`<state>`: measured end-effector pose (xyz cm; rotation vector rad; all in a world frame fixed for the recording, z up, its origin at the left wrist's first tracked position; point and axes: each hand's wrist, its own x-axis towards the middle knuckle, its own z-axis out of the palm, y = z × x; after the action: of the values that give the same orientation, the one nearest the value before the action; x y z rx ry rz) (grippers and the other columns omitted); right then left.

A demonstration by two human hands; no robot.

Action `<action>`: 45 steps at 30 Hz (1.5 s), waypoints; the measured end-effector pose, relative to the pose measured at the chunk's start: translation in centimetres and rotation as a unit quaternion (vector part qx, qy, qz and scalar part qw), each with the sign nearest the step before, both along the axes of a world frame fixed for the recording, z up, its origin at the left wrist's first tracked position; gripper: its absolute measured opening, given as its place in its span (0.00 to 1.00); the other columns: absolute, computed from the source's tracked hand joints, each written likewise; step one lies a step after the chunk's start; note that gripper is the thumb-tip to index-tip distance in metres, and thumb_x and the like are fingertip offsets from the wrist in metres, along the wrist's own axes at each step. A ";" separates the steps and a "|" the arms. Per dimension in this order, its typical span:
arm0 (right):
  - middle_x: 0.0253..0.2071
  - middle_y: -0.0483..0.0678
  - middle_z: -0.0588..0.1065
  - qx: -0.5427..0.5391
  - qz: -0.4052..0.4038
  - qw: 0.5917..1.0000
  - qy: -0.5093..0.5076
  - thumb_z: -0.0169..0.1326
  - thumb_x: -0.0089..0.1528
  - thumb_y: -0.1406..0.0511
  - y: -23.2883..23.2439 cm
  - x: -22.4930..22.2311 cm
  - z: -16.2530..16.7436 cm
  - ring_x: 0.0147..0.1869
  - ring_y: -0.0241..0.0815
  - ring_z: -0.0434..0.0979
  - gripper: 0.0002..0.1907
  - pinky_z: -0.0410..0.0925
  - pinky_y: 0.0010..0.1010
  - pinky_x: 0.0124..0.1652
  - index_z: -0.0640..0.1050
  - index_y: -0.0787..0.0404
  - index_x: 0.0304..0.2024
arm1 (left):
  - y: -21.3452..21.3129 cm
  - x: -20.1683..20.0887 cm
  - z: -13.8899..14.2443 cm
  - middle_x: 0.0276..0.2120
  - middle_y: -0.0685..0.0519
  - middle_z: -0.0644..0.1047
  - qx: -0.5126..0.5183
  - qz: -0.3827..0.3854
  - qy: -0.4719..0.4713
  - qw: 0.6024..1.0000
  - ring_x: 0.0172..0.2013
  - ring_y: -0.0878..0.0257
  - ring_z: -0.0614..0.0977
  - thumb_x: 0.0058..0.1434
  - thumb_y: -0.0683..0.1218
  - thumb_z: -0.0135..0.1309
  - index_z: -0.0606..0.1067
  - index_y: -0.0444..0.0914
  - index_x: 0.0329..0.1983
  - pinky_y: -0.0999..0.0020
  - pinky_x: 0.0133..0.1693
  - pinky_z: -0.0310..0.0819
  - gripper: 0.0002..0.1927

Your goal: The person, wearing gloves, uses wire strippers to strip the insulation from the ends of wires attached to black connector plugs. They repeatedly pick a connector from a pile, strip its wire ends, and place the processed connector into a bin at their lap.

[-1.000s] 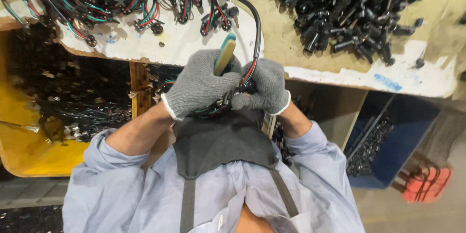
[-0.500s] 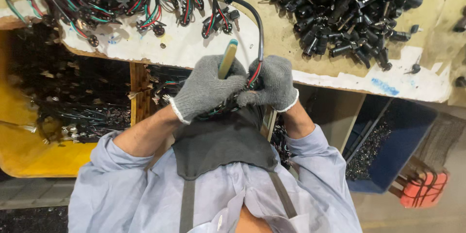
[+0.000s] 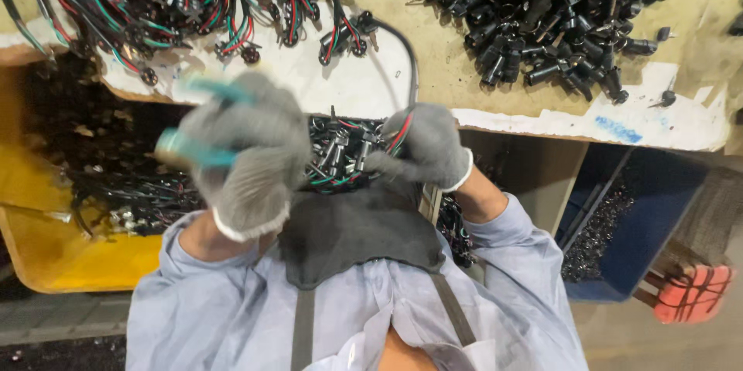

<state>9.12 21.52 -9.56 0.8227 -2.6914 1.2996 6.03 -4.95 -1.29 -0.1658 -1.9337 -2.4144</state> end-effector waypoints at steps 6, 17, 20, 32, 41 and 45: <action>0.30 0.46 0.77 0.230 0.161 0.960 -0.007 0.62 0.53 0.56 -3.9 -1.9 1.5 0.32 0.52 0.77 0.23 0.66 0.45 0.32 0.81 0.58 0.49 | 2.2 4.0 -5.6 0.31 0.53 0.77 -0.068 -0.258 0.030 0.963 0.32 0.59 0.79 0.57 0.45 0.62 0.81 0.41 0.37 0.64 0.37 0.75 0.06; 0.44 0.58 0.72 0.028 0.253 0.966 -0.031 0.62 0.54 0.45 -5.5 -0.5 3.8 0.52 0.57 0.74 0.34 0.66 0.56 0.58 0.72 0.67 0.44 | 2.6 -2.1 -2.5 0.35 0.49 0.79 -0.412 -0.070 0.205 0.885 0.29 0.55 0.80 0.60 0.46 0.64 0.83 0.43 0.44 0.60 0.29 0.72 0.09; 0.45 0.55 0.74 0.108 0.229 0.967 -0.017 0.65 0.58 0.56 -4.0 -1.4 3.6 0.52 0.56 0.73 0.20 0.67 0.52 0.56 0.75 0.62 0.43 | 3.1 -6.6 -8.7 0.28 0.43 0.78 -0.585 -0.029 0.111 0.803 0.28 0.47 0.81 0.70 0.57 0.64 0.83 0.43 0.35 0.52 0.29 0.73 0.16; 0.60 0.51 0.68 0.265 -0.006 0.936 0.232 0.64 0.62 0.63 -6.0 -12.0 -3.1 0.64 0.53 0.65 0.13 0.63 0.48 0.63 0.77 0.58 0.47 | -1.0 -4.8 -13.5 0.33 0.41 0.77 -0.598 0.016 0.071 0.798 0.30 0.44 0.81 0.51 0.52 0.68 0.82 0.40 0.43 0.50 0.31 0.73 0.18; 0.60 0.51 0.69 -0.375 -0.140 0.905 -0.144 0.56 0.68 0.60 -1.8 -8.0 -0.7 0.54 0.42 0.73 0.14 0.73 0.43 0.53 0.74 0.61 0.51 | 0.5 -5.4 -13.5 0.40 0.43 0.77 -0.598 -0.038 0.070 0.797 0.32 0.45 0.82 0.62 0.53 0.63 0.80 0.42 0.53 0.51 0.32 0.75 0.18; 0.37 0.46 0.73 -0.494 -0.142 0.831 -0.213 0.51 0.70 0.58 -2.7 -4.5 0.1 0.40 0.38 0.76 0.11 0.75 0.34 0.52 0.71 0.57 0.47 | 0.9 -6.6 -13.3 0.36 0.42 0.78 -0.621 -0.041 0.086 0.778 0.29 0.45 0.82 0.63 0.51 0.59 0.82 0.44 0.49 0.51 0.29 0.74 0.13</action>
<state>4.58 18.79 -9.48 -0.0077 -1.7225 2.5730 -0.61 -4.03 -14.58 -0.4628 -3.0223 -0.6721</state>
